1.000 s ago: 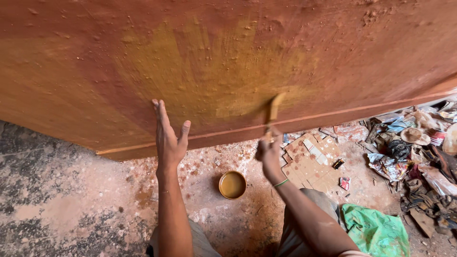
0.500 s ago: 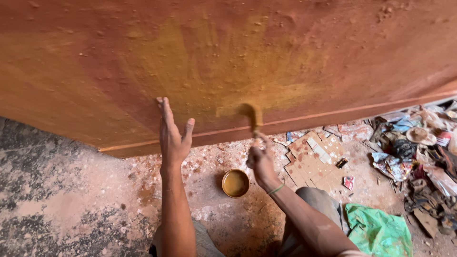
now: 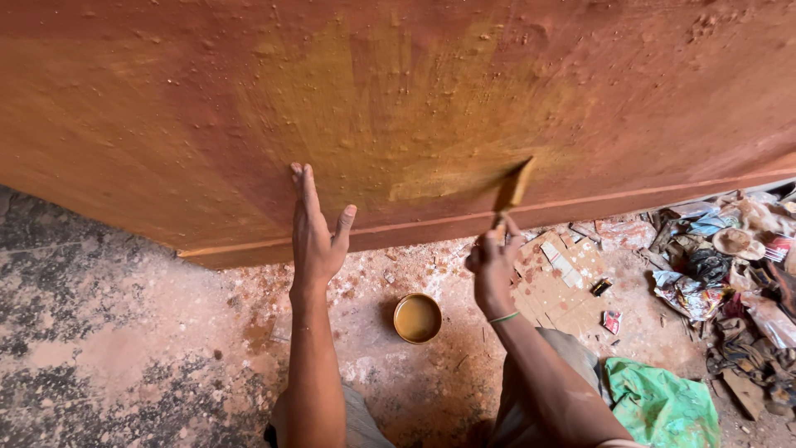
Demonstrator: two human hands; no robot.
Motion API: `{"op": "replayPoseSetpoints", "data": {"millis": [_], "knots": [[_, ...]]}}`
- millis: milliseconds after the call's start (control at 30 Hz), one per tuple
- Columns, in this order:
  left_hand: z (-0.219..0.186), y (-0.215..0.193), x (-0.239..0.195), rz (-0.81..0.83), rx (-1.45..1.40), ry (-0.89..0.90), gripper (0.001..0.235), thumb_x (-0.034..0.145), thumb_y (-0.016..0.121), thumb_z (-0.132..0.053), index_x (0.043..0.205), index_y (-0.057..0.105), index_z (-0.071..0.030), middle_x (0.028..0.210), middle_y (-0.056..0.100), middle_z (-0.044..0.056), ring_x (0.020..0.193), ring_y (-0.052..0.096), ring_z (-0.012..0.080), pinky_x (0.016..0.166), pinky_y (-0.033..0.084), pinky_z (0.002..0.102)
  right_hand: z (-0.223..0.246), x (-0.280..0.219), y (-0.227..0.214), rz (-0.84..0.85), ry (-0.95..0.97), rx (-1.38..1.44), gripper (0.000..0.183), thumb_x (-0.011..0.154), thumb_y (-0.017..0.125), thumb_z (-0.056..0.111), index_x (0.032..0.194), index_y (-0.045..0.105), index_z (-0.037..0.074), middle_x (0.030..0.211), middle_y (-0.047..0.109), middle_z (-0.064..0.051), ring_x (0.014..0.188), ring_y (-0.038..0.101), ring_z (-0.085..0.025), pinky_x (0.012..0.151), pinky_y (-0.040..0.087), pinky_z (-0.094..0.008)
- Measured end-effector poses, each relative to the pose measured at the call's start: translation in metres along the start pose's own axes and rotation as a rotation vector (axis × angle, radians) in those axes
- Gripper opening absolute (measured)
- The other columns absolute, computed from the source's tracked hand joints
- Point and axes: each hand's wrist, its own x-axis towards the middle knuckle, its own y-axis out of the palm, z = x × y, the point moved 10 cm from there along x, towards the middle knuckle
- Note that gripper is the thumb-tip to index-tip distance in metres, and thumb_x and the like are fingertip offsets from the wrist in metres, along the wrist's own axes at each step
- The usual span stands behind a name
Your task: The person paints a reddish-brown wall with yellow paint using a brush. They repeatedly dip the brush into a small container on the floor and apply the paint in horizontal strokes near the baseboard.
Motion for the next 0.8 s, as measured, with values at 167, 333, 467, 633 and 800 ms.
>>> {"op": "replayPoseSetpoints", "data": {"millis": [167, 333, 467, 633, 800], "knots": [[-0.004, -0.001, 0.001, 0.013, -0.026, -0.011, 0.09, 0.098, 0.051, -0.056, 0.16, 0.005, -0.01, 0.168, 0.003, 0.02, 0.156, 0.007, 0.0346, 0.126, 0.015, 0.048, -0.036, -0.02, 0.043, 0.304, 0.047, -0.226, 0.038, 0.104, 0.043, 0.024, 0.138, 0.028, 0.022, 0.067, 0.041, 0.0, 0.048, 0.037, -0.009, 0.039, 0.031, -0.022], [-0.003, 0.002, 0.0, 0.019, -0.018, -0.026, 0.09, 0.098, 0.051, -0.055, 0.16, 0.003, -0.01, 0.168, 0.001, 0.019, 0.156, 0.005, 0.0342, 0.126, 0.013, 0.048, -0.056, -0.055, 0.08, 0.743, 0.033, -0.448, 0.039, 0.107, 0.045, 0.011, 0.144, 0.034, 0.018, 0.082, 0.043, 0.001, 0.066, 0.04, -0.008, 0.054, 0.038, -0.021], [-0.001, 0.006, 0.001, 0.021, 0.001, -0.032, 0.092, 0.097, 0.05, -0.057, 0.16, 0.003, -0.011, 0.168, -0.001, 0.018, 0.156, 0.003, 0.0342, 0.126, 0.013, 0.049, -0.046, -0.041, 0.069, 0.609, 0.165, -0.476, 0.039, 0.101, 0.043, 0.01, 0.138, 0.038, 0.019, 0.072, 0.042, 0.002, 0.054, 0.04, -0.009, 0.043, 0.036, -0.022], [0.003, 0.008, 0.002, 0.033, 0.038, -0.039, 0.093, 0.096, 0.049, -0.058, 0.16, 0.002, -0.011, 0.168, -0.003, 0.018, 0.156, 0.003, 0.0341, 0.125, 0.012, 0.051, 0.004, -0.025, 0.044, 0.334, 0.079, -0.073, 0.039, 0.099, 0.046, 0.011, 0.137, 0.041, 0.017, 0.067, 0.045, 0.002, 0.048, 0.038, -0.009, 0.039, 0.032, -0.021], [-0.001, 0.008, 0.001, 0.018, 0.001, -0.032, 0.092, 0.097, 0.051, -0.057, 0.16, 0.003, -0.011, 0.167, -0.003, 0.019, 0.156, 0.001, 0.0357, 0.125, 0.012, 0.051, 0.03, -0.021, 0.016, 0.182, -0.061, 0.148, 0.034, 0.102, 0.045, 0.012, 0.135, 0.042, 0.021, 0.062, 0.043, 0.003, 0.046, 0.035, -0.008, 0.039, 0.031, -0.02]]}}
